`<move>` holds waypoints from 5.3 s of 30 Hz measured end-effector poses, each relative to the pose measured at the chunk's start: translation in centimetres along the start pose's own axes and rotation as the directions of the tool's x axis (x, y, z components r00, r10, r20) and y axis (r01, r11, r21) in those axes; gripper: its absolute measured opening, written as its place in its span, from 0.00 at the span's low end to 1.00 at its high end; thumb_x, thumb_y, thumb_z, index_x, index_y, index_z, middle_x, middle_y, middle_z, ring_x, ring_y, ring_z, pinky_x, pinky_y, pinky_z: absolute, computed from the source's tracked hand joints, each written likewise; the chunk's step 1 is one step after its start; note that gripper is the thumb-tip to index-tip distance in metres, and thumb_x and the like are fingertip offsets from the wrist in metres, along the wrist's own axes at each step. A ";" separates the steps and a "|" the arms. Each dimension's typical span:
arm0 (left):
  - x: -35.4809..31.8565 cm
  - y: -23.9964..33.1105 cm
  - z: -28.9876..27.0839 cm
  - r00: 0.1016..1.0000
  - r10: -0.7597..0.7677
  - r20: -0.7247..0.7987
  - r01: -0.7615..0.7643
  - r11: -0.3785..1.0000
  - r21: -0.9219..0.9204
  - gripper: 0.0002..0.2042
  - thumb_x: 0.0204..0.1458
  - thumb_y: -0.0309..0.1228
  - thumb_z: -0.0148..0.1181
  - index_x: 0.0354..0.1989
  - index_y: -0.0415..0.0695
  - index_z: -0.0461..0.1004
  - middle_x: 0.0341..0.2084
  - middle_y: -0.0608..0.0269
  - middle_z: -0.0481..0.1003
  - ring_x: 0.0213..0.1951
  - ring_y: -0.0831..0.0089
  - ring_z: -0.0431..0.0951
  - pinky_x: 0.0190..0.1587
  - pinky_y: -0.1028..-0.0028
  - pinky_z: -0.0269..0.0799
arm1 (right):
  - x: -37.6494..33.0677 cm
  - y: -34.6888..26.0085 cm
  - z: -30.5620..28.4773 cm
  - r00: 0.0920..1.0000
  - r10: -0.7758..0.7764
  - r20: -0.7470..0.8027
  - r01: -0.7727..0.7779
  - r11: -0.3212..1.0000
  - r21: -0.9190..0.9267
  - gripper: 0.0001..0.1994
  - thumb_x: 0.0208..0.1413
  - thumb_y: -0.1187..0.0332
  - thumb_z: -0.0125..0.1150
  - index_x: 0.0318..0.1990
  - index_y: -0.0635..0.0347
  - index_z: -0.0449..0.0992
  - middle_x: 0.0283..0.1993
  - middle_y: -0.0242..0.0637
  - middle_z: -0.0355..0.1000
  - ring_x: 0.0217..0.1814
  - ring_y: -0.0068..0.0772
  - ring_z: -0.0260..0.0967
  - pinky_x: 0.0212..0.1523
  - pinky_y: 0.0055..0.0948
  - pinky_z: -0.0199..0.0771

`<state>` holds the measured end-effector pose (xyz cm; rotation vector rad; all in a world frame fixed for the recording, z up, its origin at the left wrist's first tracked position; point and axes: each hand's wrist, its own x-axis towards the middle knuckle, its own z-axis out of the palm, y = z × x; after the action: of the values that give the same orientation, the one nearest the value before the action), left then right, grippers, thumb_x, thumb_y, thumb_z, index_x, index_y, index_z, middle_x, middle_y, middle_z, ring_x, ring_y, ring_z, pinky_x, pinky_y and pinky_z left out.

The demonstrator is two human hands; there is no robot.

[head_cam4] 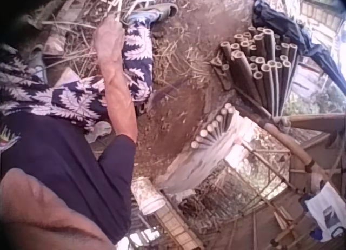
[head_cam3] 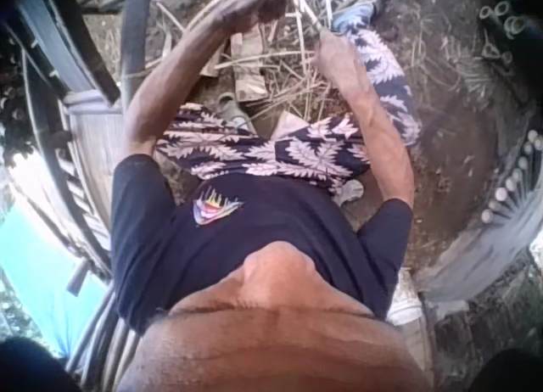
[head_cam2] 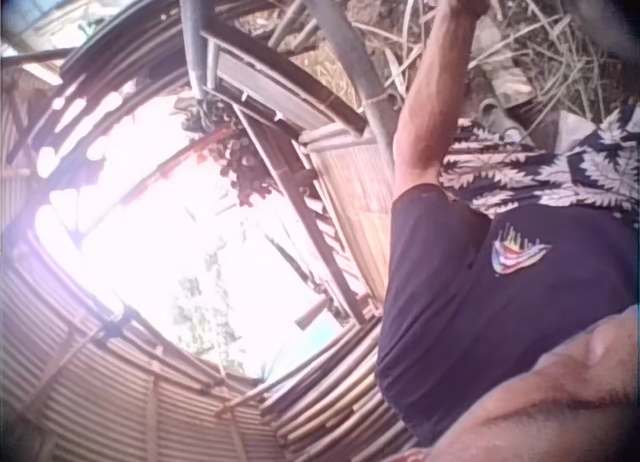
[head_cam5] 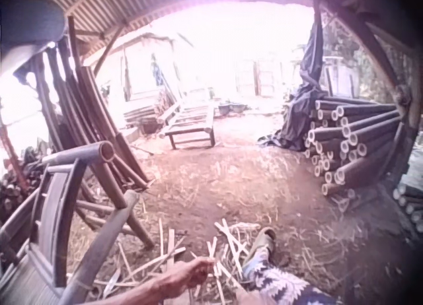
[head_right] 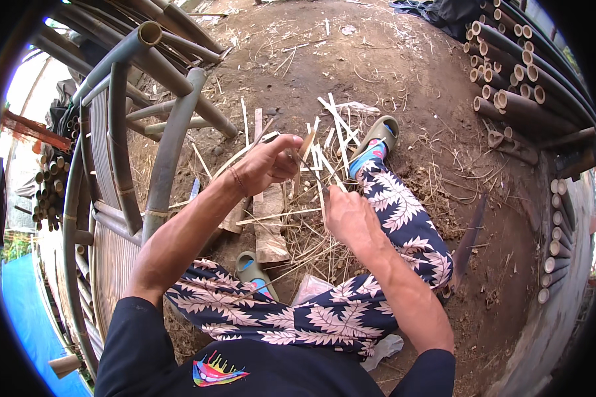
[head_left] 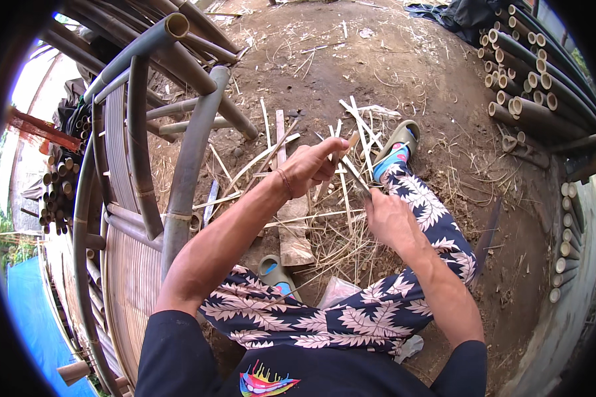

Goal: The person shaves and whittles bamboo strips using a machete, then inserts the resulting pegs into pre-drilled holes in a bamboo bed frame.

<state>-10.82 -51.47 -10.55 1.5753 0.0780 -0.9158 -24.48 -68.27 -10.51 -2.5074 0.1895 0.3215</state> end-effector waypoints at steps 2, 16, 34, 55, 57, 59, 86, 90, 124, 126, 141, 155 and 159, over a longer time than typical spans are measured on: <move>0.3 -0.5 -0.1 1.000 -0.001 -0.006 0.001 1.000 -0.010 0.24 0.43 0.55 0.66 0.30 0.42 0.75 0.22 0.65 0.67 0.27 0.75 0.62 0.33 0.71 0.51 | 0.4 0.2 -0.5 1.000 0.011 0.000 -0.011 0.995 -0.096 0.13 0.64 0.64 0.47 0.40 0.66 0.73 0.32 0.61 0.75 0.39 0.64 0.75 0.42 0.55 0.75; -9.3 1.4 -2.4 0.949 0.159 -0.272 0.033 0.808 0.588 0.35 0.53 0.63 0.53 0.22 0.35 0.77 0.21 0.58 0.76 0.25 0.68 0.75 0.33 0.68 0.69 | 1.3 1.8 10.5 0.972 -0.101 0.214 0.080 0.991 0.106 0.19 0.66 0.59 0.47 0.35 0.68 0.75 0.28 0.61 0.74 0.33 0.66 0.74 0.37 0.53 0.76; -16.6 -2.5 -6.5 0.598 0.697 -0.395 -0.704 0.693 0.158 0.19 0.65 0.43 0.51 0.32 0.39 0.75 0.28 0.65 0.75 0.25 0.85 0.70 0.29 0.84 0.67 | 0.2 -6.0 10.1 0.934 -0.168 0.315 0.171 0.985 0.017 0.17 0.67 0.59 0.46 0.36 0.66 0.72 0.28 0.58 0.75 0.33 0.64 0.75 0.36 0.56 0.74; -14.9 -9.0 -7.6 0.488 0.735 -0.471 -0.774 0.614 0.155 0.20 0.68 0.48 0.37 0.28 0.47 0.61 0.23 0.68 0.58 0.25 0.79 0.58 0.29 0.76 0.68 | 5.8 -4.0 18.9 0.904 -0.255 0.343 0.219 0.965 0.143 0.12 0.64 0.65 0.49 0.37 0.66 0.73 0.26 0.53 0.75 0.25 0.46 0.78 0.26 0.47 0.77; -15.0 -9.0 -7.7 0.453 0.688 -0.567 -0.790 0.605 0.102 0.20 0.69 0.47 0.37 0.27 0.47 0.61 0.22 0.68 0.58 0.25 0.79 0.58 0.29 0.76 0.67 | 4.2 -5.5 19.2 0.882 -0.461 0.096 0.415 0.857 0.307 0.12 0.64 0.64 0.49 0.37 0.65 0.73 0.26 0.52 0.75 0.25 0.48 0.77 0.26 0.47 0.77; -14.8 -8.8 -7.8 0.464 0.699 -0.544 -0.780 0.614 0.123 0.20 0.69 0.47 0.37 0.27 0.47 0.61 0.22 0.68 0.57 0.25 0.79 0.58 0.28 0.77 0.67 | 4.9 -4.5 20.4 0.848 -0.529 0.012 0.507 0.818 0.271 0.12 0.64 0.64 0.49 0.37 0.66 0.72 0.26 0.49 0.75 0.26 0.49 0.76 0.25 0.44 0.77; -18.6 -9.7 -8.6 0.594 0.616 -0.517 -0.709 0.705 0.026 0.19 0.66 0.40 0.44 0.29 0.37 0.69 0.26 0.56 0.68 0.26 0.72 0.68 0.35 0.69 0.75 | 5.6 -2.8 21.3 0.894 -0.213 0.393 0.229 0.973 0.007 0.14 0.60 0.65 0.50 0.37 0.69 0.76 0.29 0.57 0.77 0.33 0.56 0.79 0.34 0.49 0.80; -21.2 -8.9 -8.6 0.728 0.430 -0.534 -0.537 0.842 -0.054 0.17 0.64 0.35 0.46 0.48 0.30 0.72 0.40 0.45 0.76 0.31 0.70 0.77 0.39 0.74 0.75 | 7.8 2.8 24.7 0.922 -0.060 0.383 0.126 0.981 -0.149 0.14 0.61 0.64 0.50 0.34 0.65 0.79 0.34 0.54 0.79 0.38 0.55 0.79 0.37 0.48 0.80; -27.9 -16.6 0.1 0.962 0.125 -0.243 -0.167 0.972 -0.163 0.20 0.66 0.30 0.48 0.64 0.36 0.64 0.22 0.68 0.71 0.16 0.87 0.63 0.17 0.84 0.60 | 3.3 -0.6 1.0 0.957 -0.079 -0.278 0.090 0.996 0.025 0.36 0.60 0.30 0.36 0.29 0.59 0.70 0.21 0.45 0.73 0.24 0.44 0.75 0.26 0.44 0.76; -24.2 -14.8 -0.2 0.952 0.140 -0.273 -0.226 0.922 -0.314 0.21 0.66 0.32 0.48 0.65 0.37 0.63 0.21 0.69 0.70 0.15 0.87 0.62 0.16 0.84 0.58 | -0.7 -3.2 4.9 0.938 -0.295 -0.181 0.301 0.954 0.004 0.33 0.61 0.33 0.39 0.30 0.58 0.71 0.18 0.43 0.70 0.22 0.45 0.74 0.23 0.44 0.73; -27.6 -15.0 1.2 0.966 0.072 -0.250 -0.132 0.964 -0.230 0.20 0.66 0.29 0.48 0.65 0.38 0.64 0.20 0.71 0.69 0.15 0.89 0.60 0.16 0.86 0.54 | 5.2 -0.3 4.1 0.915 -0.157 -0.371 0.148 0.988 -0.053 0.36 0.59 0.29 0.38 0.27 0.56 0.72 0.14 0.36 0.66 0.16 0.34 0.69 0.20 0.35 0.71; -16.3 -12.8 0.9 0.638 0.582 -0.504 -0.600 0.786 0.149 0.15 0.54 0.21 0.62 0.47 0.39 0.66 0.36 0.63 0.73 0.37 0.82 0.73 0.40 0.81 0.70 | -0.5 -8.7 9.2 0.989 -0.033 0.144 -0.140 0.089 0.986 0.16 0.61 0.61 0.62 0.24 0.57 0.70 0.15 0.29 0.64 0.13 0.23 0.61 0.16 0.24 0.61; -19.0 -15.1 -2.1 0.957 0.289 -0.037 -0.243 0.722 -0.648 0.23 0.65 0.27 0.47 0.68 0.37 0.54 0.51 0.48 0.74 0.50 0.65 0.77 0.55 0.67 0.74 | 1.6 -7.3 6.2 0.992 -0.049 0.116 -0.115 0.024 0.993 0.12 0.62 0.65 0.60 0.27 0.56 0.71 0.17 0.26 0.65 0.14 0.21 0.62 0.16 0.24 0.65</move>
<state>-30.76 -37.58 -11.78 0.8690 0.1039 -0.6113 -22.57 -58.83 -11.85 -0.9528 0.2918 0.2061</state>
